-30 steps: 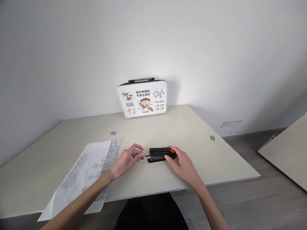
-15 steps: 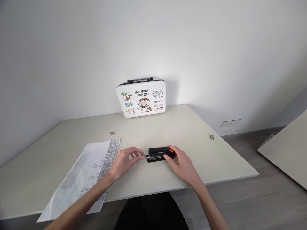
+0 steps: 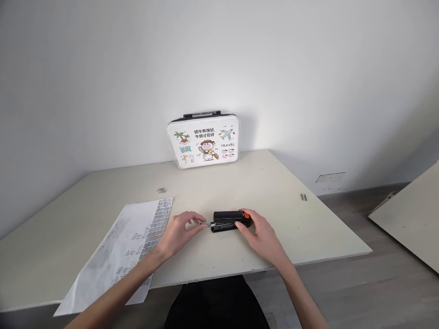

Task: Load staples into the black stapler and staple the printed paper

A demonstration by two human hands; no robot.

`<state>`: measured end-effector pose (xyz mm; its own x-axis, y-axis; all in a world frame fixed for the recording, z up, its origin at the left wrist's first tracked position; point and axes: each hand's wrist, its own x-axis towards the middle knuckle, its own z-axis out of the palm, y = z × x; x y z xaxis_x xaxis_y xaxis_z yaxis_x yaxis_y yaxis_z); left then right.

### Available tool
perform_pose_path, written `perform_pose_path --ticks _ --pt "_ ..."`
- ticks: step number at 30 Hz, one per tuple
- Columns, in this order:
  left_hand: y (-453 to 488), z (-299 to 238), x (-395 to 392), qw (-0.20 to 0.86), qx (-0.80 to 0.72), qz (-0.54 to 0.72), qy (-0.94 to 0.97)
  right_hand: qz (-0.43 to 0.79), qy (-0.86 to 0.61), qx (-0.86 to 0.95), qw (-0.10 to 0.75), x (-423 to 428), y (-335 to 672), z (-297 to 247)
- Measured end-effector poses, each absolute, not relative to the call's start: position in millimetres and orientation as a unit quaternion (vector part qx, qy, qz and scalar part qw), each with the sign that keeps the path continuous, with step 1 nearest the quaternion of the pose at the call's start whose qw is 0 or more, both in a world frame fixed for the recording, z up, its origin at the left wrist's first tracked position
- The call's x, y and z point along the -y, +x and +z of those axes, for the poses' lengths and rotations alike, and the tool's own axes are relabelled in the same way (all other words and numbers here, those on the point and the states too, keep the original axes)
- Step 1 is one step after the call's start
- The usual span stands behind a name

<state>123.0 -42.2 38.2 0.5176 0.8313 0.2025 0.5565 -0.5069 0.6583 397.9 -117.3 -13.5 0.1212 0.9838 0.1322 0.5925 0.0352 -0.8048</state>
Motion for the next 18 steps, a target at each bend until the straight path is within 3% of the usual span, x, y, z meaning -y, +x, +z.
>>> perform_pose_path --ticks 10,18 --pt "112.1 25.7 32.4 0.248 -0.406 0.226 0.850 0.269 -0.646 0.605 0.381 119.3 396.7 -9.1" --pt "100.0 30.5 19.8 0.281 -0.277 0.203 0.896 0.288 -0.623 0.610 0.396 120.2 397.0 -7.8"
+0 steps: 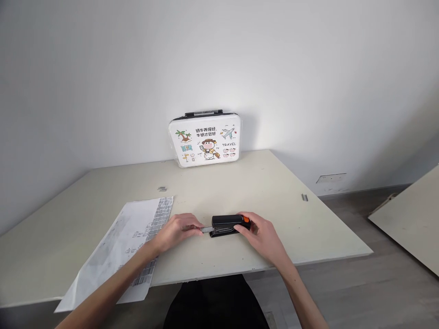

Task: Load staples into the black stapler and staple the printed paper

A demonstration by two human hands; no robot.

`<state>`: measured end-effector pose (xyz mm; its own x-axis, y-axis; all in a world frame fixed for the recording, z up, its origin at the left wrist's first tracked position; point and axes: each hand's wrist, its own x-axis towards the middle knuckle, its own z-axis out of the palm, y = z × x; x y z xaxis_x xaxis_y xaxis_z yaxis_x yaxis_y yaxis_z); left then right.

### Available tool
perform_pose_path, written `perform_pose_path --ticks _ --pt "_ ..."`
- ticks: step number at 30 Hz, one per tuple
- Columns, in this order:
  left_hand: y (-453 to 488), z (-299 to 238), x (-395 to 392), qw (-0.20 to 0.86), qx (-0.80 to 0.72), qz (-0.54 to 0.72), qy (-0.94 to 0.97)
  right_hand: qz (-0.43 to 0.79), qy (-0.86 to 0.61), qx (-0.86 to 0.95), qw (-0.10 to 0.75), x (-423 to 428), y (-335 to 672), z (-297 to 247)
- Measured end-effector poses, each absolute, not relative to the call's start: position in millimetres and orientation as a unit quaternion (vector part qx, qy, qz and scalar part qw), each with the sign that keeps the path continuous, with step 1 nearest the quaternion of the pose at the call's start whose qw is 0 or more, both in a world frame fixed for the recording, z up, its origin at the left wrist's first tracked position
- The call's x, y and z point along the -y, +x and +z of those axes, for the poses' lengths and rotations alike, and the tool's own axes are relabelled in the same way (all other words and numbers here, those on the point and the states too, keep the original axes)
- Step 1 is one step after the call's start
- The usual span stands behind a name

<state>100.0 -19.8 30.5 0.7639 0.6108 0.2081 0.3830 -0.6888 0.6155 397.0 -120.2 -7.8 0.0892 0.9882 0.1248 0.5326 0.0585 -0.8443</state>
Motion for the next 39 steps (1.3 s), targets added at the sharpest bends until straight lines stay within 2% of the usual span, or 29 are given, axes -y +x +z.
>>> perform_pose_path --ticks 4,8,18,20,23,27,33,39 --pt "115.3 26.5 7.5 0.297 -0.237 0.192 0.905 0.298 -0.614 0.621 0.386 120.2 397.9 -6.5" --pt "131.9 23.5 -6.8 0.342 -0.262 0.169 0.887 0.297 -0.622 0.619 0.378 118.6 399.0 -6.5" --pt "145.5 31.8 -14.1 0.362 -0.291 0.144 0.874 0.289 -0.626 0.623 0.369 118.4 397.8 -0.6" --pt "136.4 38.8 -5.6 0.326 -0.298 0.144 0.885 0.291 -0.628 0.618 0.372 118.8 397.5 -2.2" --pt "104.6 51.9 19.6 0.208 -0.325 0.168 0.907 0.294 -0.630 0.613 0.376 119.7 397.5 -4.3" --pt "38.0 60.7 65.3 0.123 -0.429 0.172 0.878 0.289 -0.632 0.612 0.376 121.2 397.3 -3.6" --pt "-47.2 39.7 109.1 0.079 -0.466 0.080 0.878 0.283 -0.637 0.613 0.374 121.9 396.3 -2.8" --pt "-59.4 18.4 123.8 0.033 -0.456 0.061 0.887 0.279 -0.638 0.617 0.367 123.0 397.3 -3.3"
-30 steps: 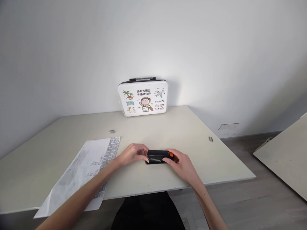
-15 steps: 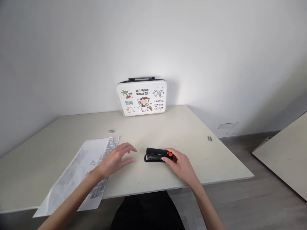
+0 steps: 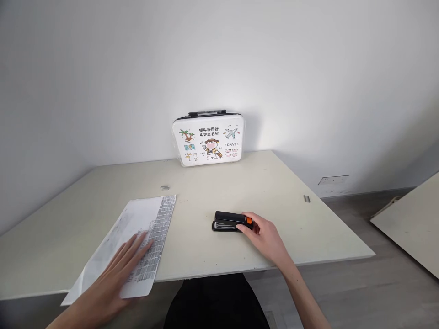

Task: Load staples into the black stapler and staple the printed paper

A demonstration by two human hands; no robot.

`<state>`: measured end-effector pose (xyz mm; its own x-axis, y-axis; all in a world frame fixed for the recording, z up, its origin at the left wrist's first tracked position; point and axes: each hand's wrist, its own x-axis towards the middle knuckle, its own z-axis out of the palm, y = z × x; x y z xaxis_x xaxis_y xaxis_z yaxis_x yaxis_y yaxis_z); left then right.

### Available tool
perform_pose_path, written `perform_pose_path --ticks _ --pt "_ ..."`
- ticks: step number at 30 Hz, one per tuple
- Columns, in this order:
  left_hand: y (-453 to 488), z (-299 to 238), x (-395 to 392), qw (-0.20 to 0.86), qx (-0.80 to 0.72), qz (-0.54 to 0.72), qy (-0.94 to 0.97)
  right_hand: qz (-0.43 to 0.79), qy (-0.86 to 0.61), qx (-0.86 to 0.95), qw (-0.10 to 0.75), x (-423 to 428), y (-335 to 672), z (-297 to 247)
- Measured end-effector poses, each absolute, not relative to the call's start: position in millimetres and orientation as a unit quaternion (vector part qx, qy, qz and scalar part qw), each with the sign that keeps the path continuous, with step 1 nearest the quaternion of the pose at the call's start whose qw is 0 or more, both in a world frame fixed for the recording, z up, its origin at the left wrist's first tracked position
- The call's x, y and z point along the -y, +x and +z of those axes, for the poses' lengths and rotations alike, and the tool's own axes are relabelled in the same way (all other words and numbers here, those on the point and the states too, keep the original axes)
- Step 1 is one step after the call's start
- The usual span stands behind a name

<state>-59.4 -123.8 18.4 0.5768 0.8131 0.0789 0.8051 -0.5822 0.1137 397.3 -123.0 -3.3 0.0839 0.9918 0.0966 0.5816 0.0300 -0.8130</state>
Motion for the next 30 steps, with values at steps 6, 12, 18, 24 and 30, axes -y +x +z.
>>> perform_pose_path --ticks 6,12,18,24,30 --pt "-20.2 9.5 133.0 0.037 -0.456 0.101 0.884 0.284 -0.640 0.612 0.369 124.1 393.4 -2.8" --pt "42.1 3.4 124.2 0.090 -0.467 0.137 0.869 0.297 -0.637 0.612 0.363 125.0 395.8 -1.1" --pt "81.8 -5.1 105.8 0.131 -0.447 0.162 0.870 0.336 -0.605 0.638 0.339 124.8 406.1 5.8" --pt "101.3 -6.9 92.9 0.162 -0.428 0.157 0.875 0.362 -0.582 0.675 0.275 115.2 419.2 16.4" --pt "95.8 13.7 86.5 0.218 -0.415 0.120 0.875 0.345 -0.568 0.714 0.221 106.1 430.5 32.8"
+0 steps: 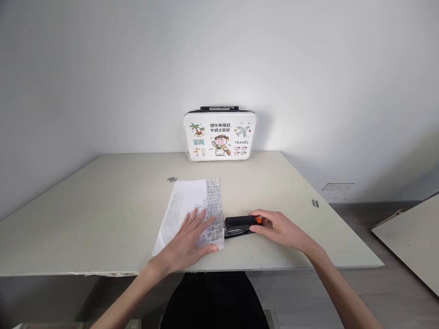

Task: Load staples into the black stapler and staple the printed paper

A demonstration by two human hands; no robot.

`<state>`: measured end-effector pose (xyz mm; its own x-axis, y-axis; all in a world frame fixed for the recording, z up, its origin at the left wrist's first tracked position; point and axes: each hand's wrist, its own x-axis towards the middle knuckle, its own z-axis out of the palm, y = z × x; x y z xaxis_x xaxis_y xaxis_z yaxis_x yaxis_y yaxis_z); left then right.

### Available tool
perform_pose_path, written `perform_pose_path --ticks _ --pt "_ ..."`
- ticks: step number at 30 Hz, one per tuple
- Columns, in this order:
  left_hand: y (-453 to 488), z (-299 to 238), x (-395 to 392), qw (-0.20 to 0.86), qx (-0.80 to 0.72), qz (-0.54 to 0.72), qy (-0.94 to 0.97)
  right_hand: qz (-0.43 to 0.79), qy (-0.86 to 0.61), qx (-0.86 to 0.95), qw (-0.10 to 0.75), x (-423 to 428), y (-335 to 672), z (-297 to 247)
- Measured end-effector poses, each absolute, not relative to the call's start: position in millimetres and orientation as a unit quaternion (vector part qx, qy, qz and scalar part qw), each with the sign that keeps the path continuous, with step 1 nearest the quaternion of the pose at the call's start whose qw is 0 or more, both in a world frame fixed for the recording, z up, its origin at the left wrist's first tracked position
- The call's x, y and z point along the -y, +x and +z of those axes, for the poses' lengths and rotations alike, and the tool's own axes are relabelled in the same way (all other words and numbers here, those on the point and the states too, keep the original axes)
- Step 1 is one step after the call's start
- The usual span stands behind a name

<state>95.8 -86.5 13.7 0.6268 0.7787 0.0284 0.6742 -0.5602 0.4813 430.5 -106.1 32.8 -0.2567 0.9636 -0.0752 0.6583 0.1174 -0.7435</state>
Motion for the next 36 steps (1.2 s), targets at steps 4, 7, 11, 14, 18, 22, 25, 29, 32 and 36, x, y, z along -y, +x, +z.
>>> perform_pose_path --ticks 4,7,11,14,18,22,25,29,32,36 --pt "90.8 19.9 79.8 0.200 -0.375 0.139 0.894 0.305 -0.601 0.701 0.232 102.2 423.1 46.3" --pt "98.2 17.3 76.3 0.177 -0.361 0.138 0.905 0.295 -0.606 0.692 0.259 95.1 405.3 53.2" --pt "113.8 11.7 75.6 0.160 -0.372 0.125 0.906 0.279 -0.591 0.710 0.263 83.2 377.9 58.6" --pt "120.8 8.7 76.1 0.148 -0.379 0.126 0.905 0.279 -0.585 0.721 0.248 77.7 361.6 62.3" --pt "124.4 7.5 74.9 0.133 -0.389 0.114 0.904 0.291 -0.573 0.735 0.217 76.2 345.6 65.5" --pt "130.6 8.0 72.6 0.140 -0.387 0.105 0.905 0.297 -0.592 0.724 0.191 77.0 335.1 66.8" --pt "139.8 7.5 72.4 0.153 -0.385 0.100 0.905 0.303 -0.610 0.713 0.168 77.8 330.8 68.9" --pt "150.6 7.3 73.6 0.171 -0.384 0.112 0.900 0.318 -0.620 0.701 0.153 78.6 328.3 71.4" --pt "149.5 9.5 72.7 0.190 -0.365 0.113 0.904 0.311 -0.619 0.706 0.147 78.8 327.8 71.3" --pt "141.6 11.2 69.2 0.180 -0.342 0.100 0.917 0.303 -0.611 0.717 0.143 78.1 327.5 69.5"
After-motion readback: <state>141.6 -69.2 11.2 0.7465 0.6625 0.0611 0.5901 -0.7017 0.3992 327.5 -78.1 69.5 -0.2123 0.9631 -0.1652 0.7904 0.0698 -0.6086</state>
